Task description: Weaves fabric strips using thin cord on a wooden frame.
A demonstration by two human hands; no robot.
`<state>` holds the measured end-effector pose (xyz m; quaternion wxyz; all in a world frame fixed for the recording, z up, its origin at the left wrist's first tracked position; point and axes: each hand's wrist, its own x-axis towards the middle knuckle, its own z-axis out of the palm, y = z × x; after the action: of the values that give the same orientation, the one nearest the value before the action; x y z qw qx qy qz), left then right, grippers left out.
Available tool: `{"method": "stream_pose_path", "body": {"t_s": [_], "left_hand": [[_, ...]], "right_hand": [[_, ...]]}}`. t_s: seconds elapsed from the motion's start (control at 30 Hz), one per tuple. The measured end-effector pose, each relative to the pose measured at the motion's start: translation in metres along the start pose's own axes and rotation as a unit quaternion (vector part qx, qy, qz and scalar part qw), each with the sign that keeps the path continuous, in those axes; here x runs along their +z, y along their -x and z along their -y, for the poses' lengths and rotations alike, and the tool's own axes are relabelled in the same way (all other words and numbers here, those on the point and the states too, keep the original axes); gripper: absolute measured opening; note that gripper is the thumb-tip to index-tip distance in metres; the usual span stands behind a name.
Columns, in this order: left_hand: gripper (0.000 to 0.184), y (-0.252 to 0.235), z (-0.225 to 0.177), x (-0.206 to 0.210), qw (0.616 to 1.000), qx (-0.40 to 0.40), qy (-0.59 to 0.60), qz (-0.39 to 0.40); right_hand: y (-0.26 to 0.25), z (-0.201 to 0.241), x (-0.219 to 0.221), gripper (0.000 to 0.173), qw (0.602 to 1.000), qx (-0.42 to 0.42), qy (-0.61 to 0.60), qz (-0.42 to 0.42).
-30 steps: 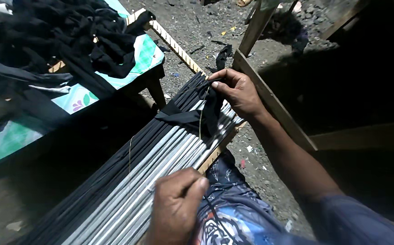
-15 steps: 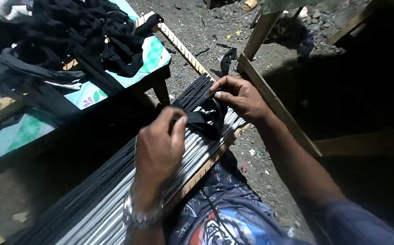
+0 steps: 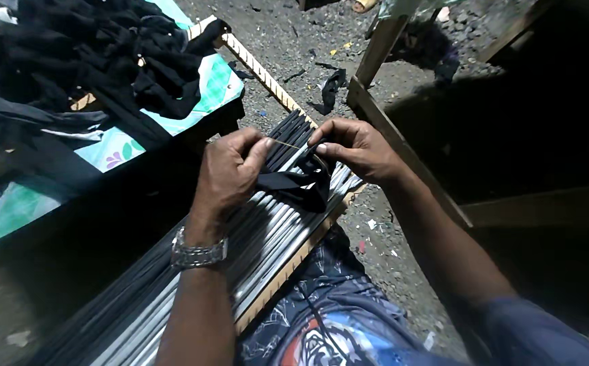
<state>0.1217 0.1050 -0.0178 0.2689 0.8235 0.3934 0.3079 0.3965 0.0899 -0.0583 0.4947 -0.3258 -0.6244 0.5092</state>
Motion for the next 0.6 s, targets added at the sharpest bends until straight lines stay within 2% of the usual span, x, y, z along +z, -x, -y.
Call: {"method": "stream_pose_path", "body": {"t_s": [0.23,0.6], "left_hand": [[0.03,-0.006,0.008,-0.029,0.995,-0.031,-0.067,-0.07],[0.028,0.0,0.036,-0.05,0.985,-0.089,-0.078,-0.123]], "right_hand": [[-0.002,0.0,0.003,0.017,1.0,0.001,-0.004,0.008],[-0.001,-0.002,0.001,0.017,1.0,-0.004,-0.002,0.02]]}}
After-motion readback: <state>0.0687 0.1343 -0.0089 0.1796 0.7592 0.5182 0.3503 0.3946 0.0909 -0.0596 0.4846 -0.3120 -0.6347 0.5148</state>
